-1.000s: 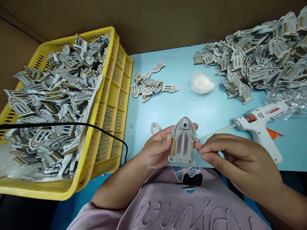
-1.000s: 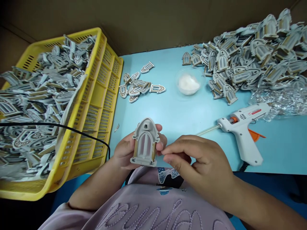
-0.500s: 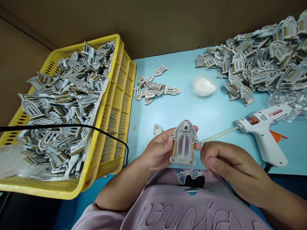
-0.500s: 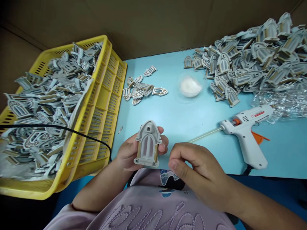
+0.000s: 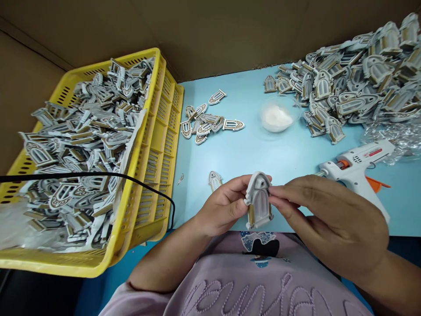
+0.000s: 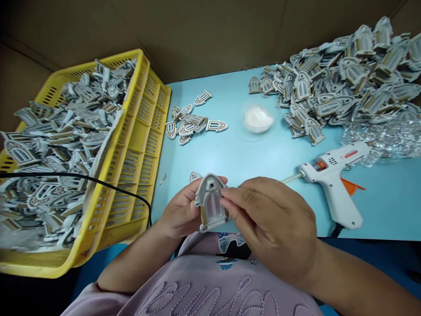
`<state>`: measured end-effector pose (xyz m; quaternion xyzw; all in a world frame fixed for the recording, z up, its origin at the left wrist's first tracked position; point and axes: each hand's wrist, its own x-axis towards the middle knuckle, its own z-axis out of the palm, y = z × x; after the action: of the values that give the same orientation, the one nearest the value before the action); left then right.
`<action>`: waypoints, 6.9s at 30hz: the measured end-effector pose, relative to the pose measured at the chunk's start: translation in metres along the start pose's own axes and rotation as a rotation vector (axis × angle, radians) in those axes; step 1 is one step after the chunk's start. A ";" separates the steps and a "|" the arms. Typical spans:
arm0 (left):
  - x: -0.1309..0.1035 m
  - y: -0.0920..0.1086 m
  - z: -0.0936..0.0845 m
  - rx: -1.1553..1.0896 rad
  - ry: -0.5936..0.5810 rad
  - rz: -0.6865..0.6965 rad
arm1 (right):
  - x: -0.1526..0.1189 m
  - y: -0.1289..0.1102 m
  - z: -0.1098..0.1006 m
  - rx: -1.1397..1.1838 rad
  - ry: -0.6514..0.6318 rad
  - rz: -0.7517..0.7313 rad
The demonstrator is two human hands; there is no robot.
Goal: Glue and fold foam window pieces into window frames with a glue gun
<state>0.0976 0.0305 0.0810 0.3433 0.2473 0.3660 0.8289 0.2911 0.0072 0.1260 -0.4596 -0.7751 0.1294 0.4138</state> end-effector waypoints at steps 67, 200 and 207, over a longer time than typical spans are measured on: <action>0.072 0.015 0.007 -0.007 -0.023 -0.002 | 0.014 0.036 0.008 1.255 -0.226 0.516; 0.032 0.024 -0.049 0.190 0.501 0.385 | 0.056 0.054 0.071 0.455 0.096 0.139; 0.034 0.014 -0.059 0.135 0.518 0.365 | 0.040 0.068 0.086 0.679 0.166 0.233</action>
<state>0.0738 0.0868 0.0478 0.3316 0.4080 0.5667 0.6344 0.2573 0.0928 0.0540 -0.3903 -0.5943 0.3876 0.5868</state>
